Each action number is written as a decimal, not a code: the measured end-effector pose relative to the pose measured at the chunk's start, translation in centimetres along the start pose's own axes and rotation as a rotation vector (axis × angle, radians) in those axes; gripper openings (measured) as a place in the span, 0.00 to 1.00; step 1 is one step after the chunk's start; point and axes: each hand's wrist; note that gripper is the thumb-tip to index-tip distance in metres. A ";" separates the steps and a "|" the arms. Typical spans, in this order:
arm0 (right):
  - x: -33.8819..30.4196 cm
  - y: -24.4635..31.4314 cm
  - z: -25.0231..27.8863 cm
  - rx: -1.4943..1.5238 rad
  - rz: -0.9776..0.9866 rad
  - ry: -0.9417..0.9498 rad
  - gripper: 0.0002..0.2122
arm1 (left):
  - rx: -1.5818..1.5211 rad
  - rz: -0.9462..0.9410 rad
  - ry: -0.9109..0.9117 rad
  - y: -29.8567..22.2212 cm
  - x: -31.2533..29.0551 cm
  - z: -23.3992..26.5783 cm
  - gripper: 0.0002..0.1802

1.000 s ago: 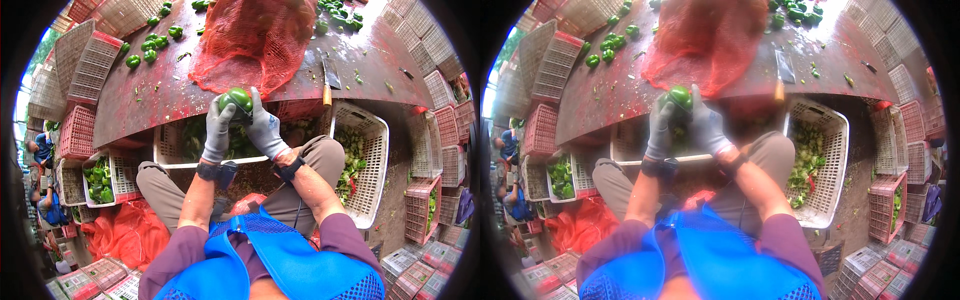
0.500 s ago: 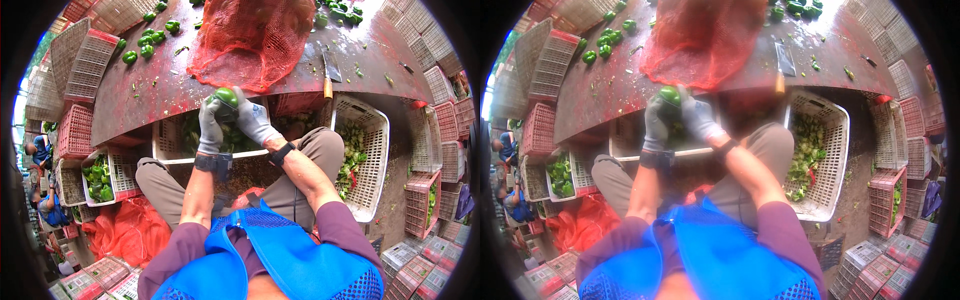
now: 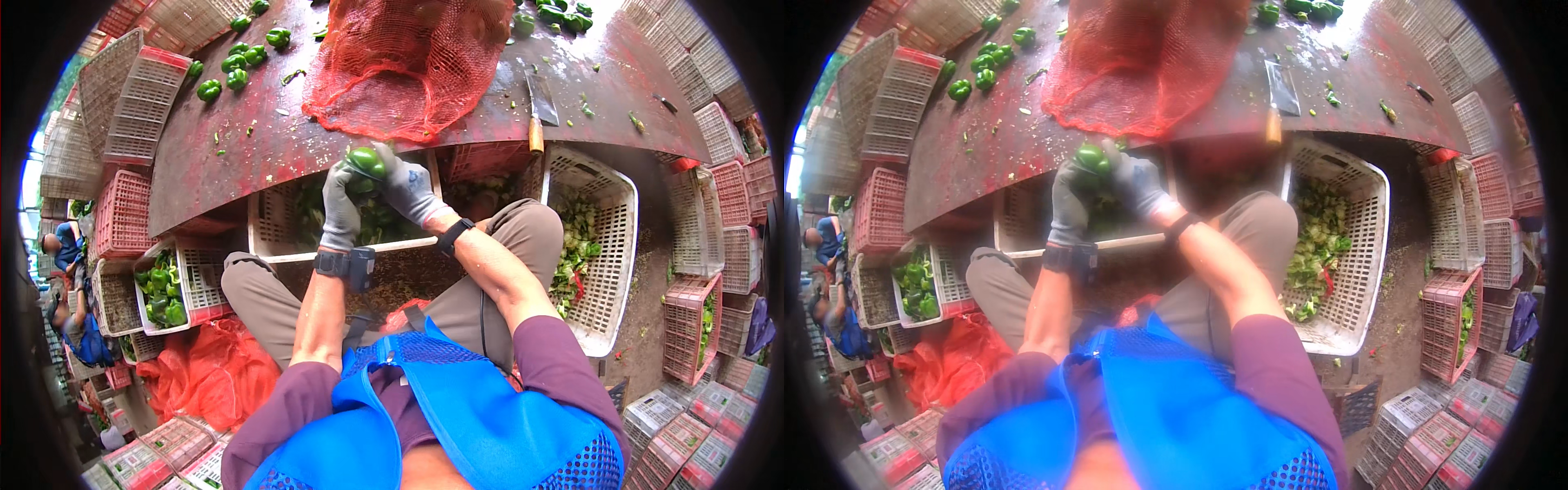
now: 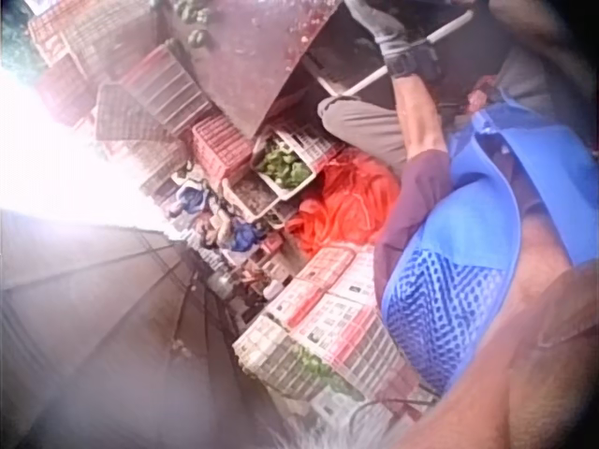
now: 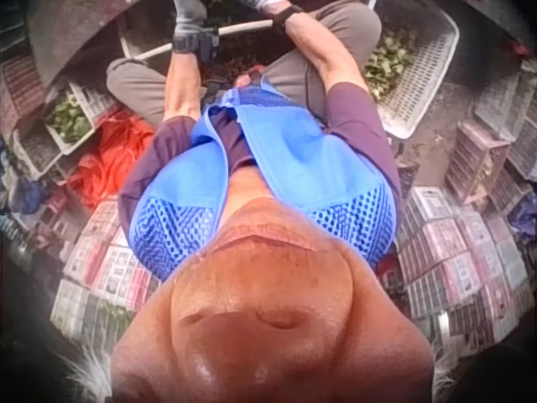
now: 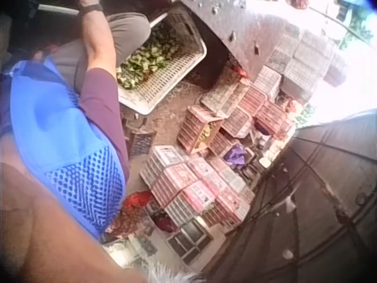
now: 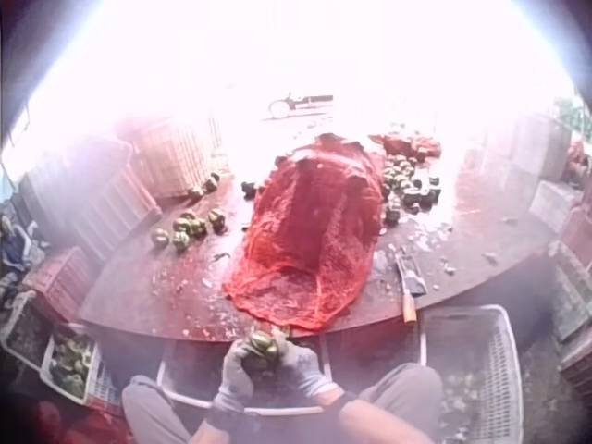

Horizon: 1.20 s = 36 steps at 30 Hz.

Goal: Sorting green peppers from a large mesh bag and cutting the stems/tops off using a knife.

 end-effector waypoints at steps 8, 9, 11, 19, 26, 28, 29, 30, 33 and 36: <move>1.9 3.6 1.9 0.320 -0.467 0.426 0.26 | 0.136 -0.125 0.005 -0.1 1.1 2.7 0.23; 1.8 3.6 2.0 0.489 -0.441 0.377 0.26 | 0.139 -0.131 0.001 0.4 1.3 3.7 0.23; 1.5 3.6 2.6 0.535 -0.393 0.255 0.22 | 0.044 -0.109 0.043 0.3 1.0 2.6 0.19; -1.1 -1.2 0.5 0.138 -0.682 0.629 0.16 | 0.067 0.191 0.139 -1.3 -1.4 6.3 0.24; 1.1 2.8 3.3 0.336 -0.501 0.475 0.21 | -0.017 0.194 0.225 -1.8 -2.8 6.8 0.29; 1.3 3.7 3.2 0.338 -0.366 0.582 0.21 | 0.031 0.199 0.250 -1.0 -2.8 6.0 0.30; 1.2 3.9 3.3 0.437 -0.422 0.621 0.18 | 0.082 0.202 0.273 -0.7 -2.9 5.3 0.33; 1.3 3.8 3.7 0.461 -0.418 0.652 0.17 | -0.012 0.187 0.281 -0.6 -3.0 4.7 0.37; 0.5 3.0 3.6 0.511 -0.335 0.626 0.15 | 0.037 0.141 0.215 -0.6 -4.0 2.2 0.38; 0.1 3.5 4.0 0.463 -0.225 0.587 0.13 | 0.130 0.154 0.258 -1.4 -4.3 2.5 0.39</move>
Point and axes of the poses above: each hand's wrist, its own x-axis towards the middle knuckle, its own z-axis out of the back of the hand, y = z × x, and after that the axes turned 1 degree about y, right-handed
